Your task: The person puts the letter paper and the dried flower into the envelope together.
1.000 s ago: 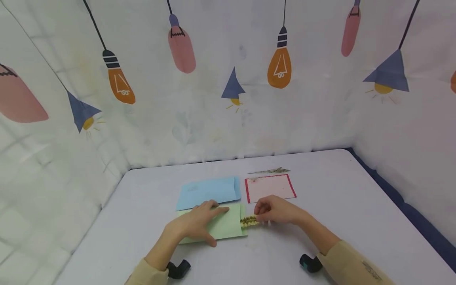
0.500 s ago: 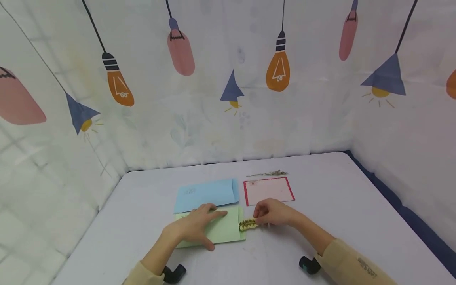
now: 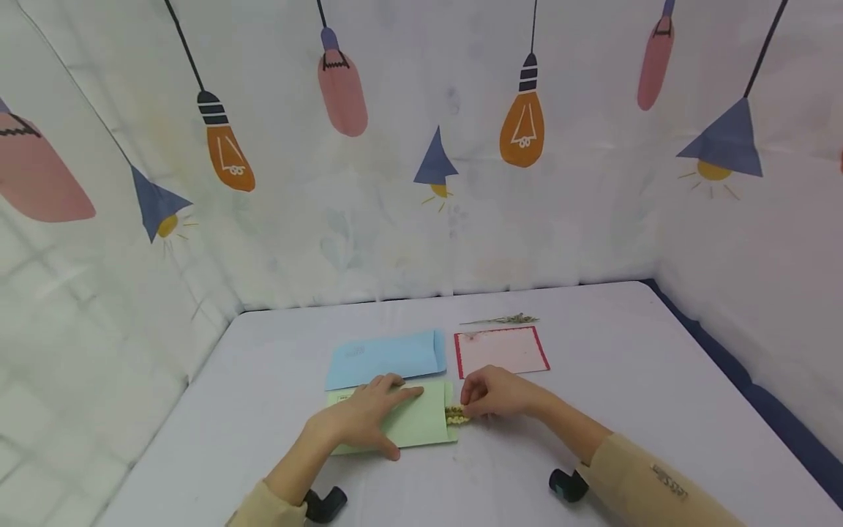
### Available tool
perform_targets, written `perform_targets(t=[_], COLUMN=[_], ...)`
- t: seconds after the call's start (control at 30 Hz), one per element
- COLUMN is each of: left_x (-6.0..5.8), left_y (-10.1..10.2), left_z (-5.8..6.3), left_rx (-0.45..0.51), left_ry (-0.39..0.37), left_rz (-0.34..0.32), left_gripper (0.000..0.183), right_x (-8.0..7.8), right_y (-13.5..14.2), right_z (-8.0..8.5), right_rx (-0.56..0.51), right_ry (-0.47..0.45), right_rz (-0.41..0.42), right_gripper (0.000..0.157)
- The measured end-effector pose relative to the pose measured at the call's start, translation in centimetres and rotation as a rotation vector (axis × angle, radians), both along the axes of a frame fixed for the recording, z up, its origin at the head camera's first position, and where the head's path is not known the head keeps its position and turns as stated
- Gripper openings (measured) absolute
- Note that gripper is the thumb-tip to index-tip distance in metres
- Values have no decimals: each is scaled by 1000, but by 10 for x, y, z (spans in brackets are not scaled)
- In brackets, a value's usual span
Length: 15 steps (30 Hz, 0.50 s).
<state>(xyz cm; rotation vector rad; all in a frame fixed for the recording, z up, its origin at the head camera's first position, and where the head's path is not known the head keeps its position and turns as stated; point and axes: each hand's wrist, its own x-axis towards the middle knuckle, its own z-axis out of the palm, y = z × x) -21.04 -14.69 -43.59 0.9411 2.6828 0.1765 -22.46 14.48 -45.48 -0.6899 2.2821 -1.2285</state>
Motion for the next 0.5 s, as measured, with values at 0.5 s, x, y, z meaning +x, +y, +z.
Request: perform_targets(t=[0.5], left_x=[-4], left_y=[3], left_z=[5], left_rx=[-9], left_ry=[-11], left_rz=[-12], left_gripper=[101], right_x=[-6], right_y=[0], right_z=[-5], right_rx=[2], right_ry=[-6], right_rz=[17], right_gripper=[11])
